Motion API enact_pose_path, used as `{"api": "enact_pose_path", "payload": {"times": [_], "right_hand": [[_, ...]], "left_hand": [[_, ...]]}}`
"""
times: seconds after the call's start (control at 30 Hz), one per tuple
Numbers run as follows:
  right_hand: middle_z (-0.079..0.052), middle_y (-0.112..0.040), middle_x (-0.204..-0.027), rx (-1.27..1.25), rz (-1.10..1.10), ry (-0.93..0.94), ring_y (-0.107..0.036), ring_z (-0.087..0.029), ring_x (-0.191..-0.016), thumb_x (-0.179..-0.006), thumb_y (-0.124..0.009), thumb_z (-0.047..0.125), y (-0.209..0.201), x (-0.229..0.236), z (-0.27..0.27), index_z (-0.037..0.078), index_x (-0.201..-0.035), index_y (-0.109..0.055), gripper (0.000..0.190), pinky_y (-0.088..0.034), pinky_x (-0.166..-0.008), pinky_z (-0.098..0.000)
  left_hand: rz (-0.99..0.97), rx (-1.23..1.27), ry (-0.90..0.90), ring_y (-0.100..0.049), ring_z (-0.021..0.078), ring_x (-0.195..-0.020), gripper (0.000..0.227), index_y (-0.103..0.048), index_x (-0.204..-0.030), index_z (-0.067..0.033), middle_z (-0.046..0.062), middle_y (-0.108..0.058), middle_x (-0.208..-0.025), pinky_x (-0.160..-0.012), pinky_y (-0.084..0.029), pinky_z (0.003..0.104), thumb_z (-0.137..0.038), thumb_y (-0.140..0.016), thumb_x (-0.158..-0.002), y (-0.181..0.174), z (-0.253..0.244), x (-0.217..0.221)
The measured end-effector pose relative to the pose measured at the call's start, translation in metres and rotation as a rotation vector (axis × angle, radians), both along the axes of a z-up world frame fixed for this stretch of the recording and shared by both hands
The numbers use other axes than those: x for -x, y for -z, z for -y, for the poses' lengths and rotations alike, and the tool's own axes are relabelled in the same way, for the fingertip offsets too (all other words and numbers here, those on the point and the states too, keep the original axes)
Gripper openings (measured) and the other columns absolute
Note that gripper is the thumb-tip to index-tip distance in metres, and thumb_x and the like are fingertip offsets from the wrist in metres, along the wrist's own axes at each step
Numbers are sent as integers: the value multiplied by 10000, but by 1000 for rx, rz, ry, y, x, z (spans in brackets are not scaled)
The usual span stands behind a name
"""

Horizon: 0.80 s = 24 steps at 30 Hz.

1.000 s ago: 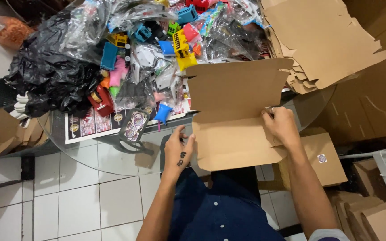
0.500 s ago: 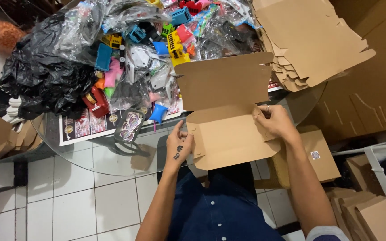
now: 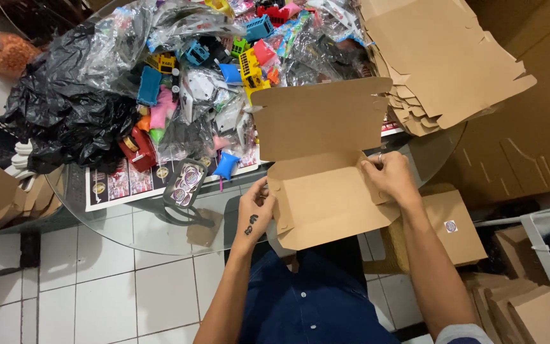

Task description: A person is manually folding and assembling a small cardboard box on a table filled with toys.

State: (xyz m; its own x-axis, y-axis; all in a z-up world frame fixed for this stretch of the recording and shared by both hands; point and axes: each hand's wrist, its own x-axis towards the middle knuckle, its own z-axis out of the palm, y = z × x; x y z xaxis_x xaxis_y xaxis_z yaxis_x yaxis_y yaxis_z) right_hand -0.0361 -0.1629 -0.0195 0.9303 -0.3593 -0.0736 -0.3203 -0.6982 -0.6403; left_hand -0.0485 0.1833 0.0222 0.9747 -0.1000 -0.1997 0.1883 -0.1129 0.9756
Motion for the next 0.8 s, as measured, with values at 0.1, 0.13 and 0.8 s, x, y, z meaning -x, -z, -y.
{"api": "enact_pose_path", "payload": {"times": [0.1, 0.13, 0.8], "right_hand": [[-153, -759, -765, 17, 7, -4, -746, -379, -791, -850, -736, 249, -48, 9, -26, 134, -917, -839, 168, -551, -608, -427], [-153, -759, -765, 16, 8, -4, -746, -379, -791, -850, -736, 249, -48, 4, -25, 134, -917, -839, 168, -551, -608, -427], [-59, -772, -815, -47, 59, -64, -742, -203, -810, -892, -764, 261, 2, -23, 2, 223, -984, -836, 123, -556, -683, -339]], "left_hand": [[36, -1, -13, -649, 191, -702, 486, -616, -1373, 24, 155, -687, -839, -564, -594, 349, 22, -544, -893, 7, -3, -2], [38, -1, -14, -649, 191, -702, 486, -616, -1373, 24, 155, -687, -839, -564, -594, 349, 22, -544, -893, 3, -3, -3], [91, 31, -90, -710, 253, -762, 373, -705, -1257, -36, 194, -755, -952, -665, -594, 408, -22, -620, -894, -17, -4, -1]]}}
